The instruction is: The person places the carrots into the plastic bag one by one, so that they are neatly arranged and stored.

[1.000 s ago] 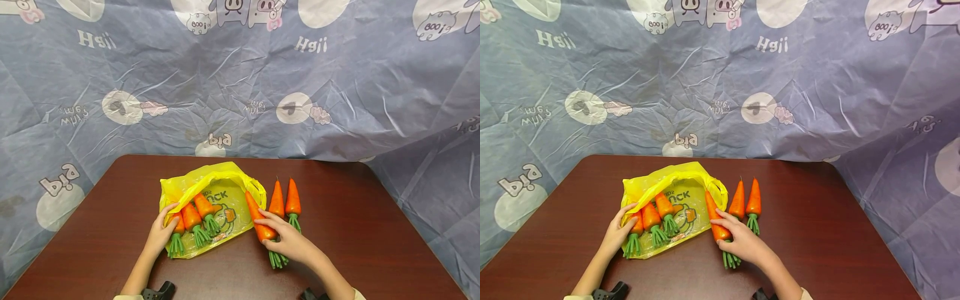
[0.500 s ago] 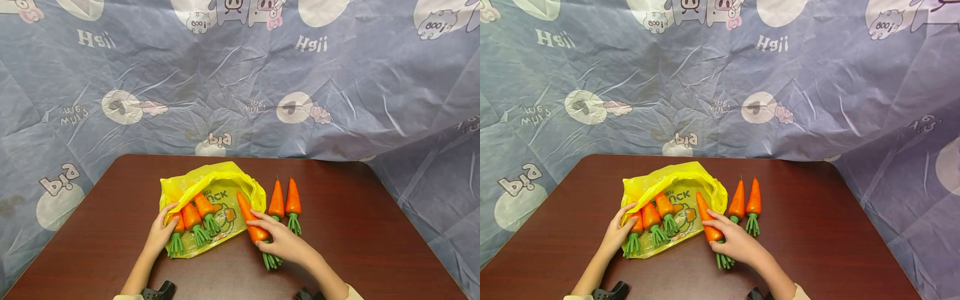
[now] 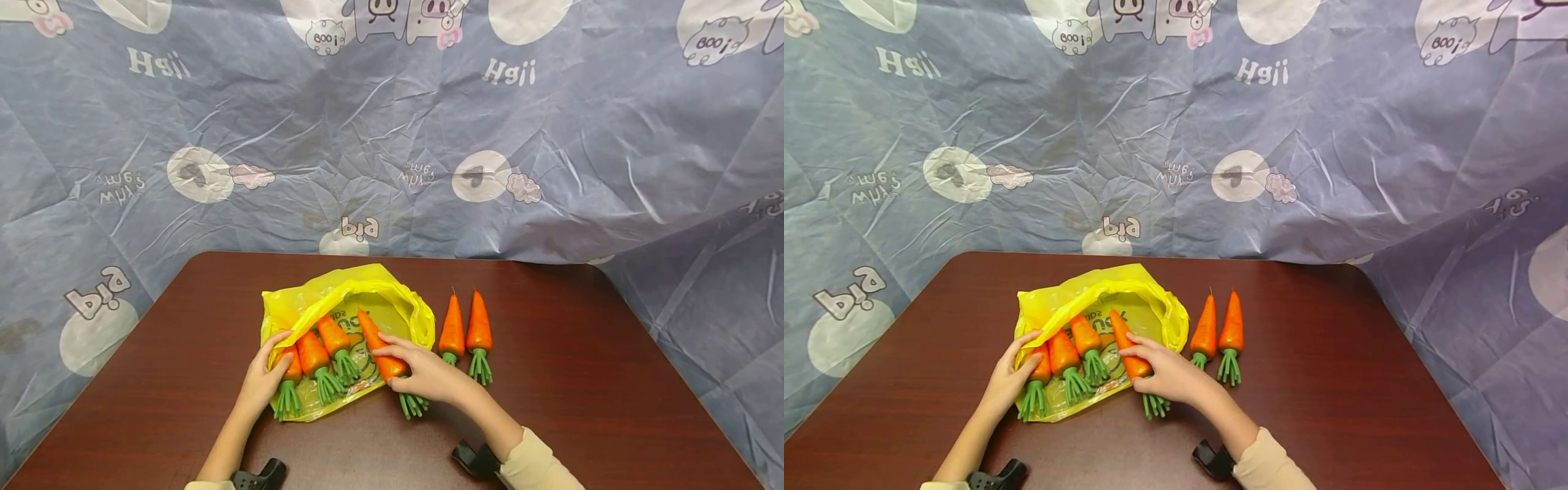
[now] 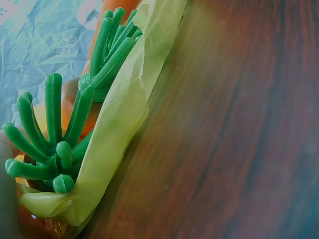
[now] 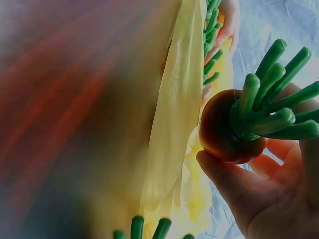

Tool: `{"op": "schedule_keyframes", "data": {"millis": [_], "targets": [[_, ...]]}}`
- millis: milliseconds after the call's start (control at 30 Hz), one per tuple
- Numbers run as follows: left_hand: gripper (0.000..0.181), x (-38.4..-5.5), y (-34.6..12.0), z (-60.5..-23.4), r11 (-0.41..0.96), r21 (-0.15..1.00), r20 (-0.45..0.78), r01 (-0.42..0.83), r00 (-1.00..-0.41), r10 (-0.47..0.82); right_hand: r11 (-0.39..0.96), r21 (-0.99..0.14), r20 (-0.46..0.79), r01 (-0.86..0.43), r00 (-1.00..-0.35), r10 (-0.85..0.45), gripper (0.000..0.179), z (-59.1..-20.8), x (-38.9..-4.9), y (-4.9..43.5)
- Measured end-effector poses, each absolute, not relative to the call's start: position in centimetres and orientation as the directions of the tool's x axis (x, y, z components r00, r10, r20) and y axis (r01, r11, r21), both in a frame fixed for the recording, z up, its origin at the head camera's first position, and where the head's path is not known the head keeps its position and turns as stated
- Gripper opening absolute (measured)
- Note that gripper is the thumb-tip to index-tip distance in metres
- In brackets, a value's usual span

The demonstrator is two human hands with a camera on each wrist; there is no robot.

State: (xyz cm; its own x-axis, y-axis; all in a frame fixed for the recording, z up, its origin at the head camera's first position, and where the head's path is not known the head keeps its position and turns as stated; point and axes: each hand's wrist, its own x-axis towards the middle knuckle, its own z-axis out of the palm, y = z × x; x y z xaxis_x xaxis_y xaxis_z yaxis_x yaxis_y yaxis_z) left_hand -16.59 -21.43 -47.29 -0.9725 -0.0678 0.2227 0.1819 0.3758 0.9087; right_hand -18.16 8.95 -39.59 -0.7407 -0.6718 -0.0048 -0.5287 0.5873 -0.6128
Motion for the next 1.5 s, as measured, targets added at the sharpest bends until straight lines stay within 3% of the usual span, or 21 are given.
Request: {"op": "schedule_keyframes", "data": {"millis": [667, 1500], "targets": [[0.041, -16.8, -21.6, -47.2, 0.389, 0.906, 0.209, 0.169, -0.976, -0.064, 0.615, -0.588, -0.063, -0.526, -0.728, -0.683, 0.052, -40.3, -23.1, 5.0], [0.04, -16.7, -21.5, -47.3, 0.399, 0.902, 0.21, 0.165, -0.975, -0.07, 0.634, -0.588, -0.099, -0.502, -0.734, -0.672, 0.053, -41.8, -25.6, 2.2]]}}
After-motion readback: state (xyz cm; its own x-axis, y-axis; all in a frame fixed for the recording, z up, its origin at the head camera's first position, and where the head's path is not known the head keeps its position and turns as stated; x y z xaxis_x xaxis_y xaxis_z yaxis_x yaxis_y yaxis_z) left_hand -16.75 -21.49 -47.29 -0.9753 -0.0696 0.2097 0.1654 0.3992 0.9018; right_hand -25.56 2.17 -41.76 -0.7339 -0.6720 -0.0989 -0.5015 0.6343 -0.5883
